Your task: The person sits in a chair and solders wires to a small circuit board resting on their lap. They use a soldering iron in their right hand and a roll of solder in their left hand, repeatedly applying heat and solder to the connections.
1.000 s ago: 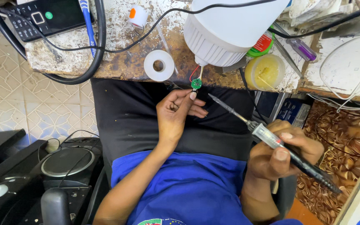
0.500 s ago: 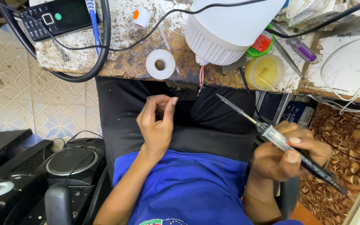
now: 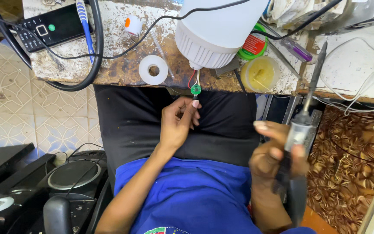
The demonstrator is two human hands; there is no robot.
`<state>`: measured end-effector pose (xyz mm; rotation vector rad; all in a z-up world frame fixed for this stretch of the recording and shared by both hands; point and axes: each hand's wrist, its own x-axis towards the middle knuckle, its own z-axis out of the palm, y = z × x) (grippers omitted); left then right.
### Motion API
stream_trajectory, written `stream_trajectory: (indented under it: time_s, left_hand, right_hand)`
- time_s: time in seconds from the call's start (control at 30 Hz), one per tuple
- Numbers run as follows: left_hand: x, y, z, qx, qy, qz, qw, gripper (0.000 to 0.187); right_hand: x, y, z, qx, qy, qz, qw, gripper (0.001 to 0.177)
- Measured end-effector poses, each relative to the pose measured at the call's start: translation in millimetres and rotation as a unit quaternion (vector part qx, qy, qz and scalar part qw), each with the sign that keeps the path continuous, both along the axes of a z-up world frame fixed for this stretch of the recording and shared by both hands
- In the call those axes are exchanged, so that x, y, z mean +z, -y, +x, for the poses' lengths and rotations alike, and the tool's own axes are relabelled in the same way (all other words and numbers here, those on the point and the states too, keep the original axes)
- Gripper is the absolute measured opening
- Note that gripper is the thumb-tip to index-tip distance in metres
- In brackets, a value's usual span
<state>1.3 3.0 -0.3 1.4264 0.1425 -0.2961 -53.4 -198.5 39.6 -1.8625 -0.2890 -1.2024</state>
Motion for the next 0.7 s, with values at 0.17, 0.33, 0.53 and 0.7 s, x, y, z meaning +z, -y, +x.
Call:
stream_trajectory:
  time_s: [0.17,0.33,0.53,0.7]
  left_hand:
    - [-26.5,-0.8,-2.1,0.002,0.022,-0.045,0.999,0.020]
    - [-30.4,-2.3,-0.4,0.020,0.025,-0.053,0.998,0.019]
    - [-29.7,-3.5,-1.2,0.010,0.040,-0.041,0.998,0.019]
    - [-42.2,1.0,2.8,0.009,0.037,-0.078,0.996,0.019]
  right_hand:
    - [22.7,-9.7,26.3,0.255,-0.076,-0.159,0.951,0.007]
    - [53.1,-14.4,3.8,0.225,-0.132,-0.206,0.943,0.025]
    - [49.4,88.9,-15.8,-0.015,0.086,0.001,0.996,0.061]
    - [62.1,180.1,-35.7,0.037,0.126,0.057,0.990,0.055]
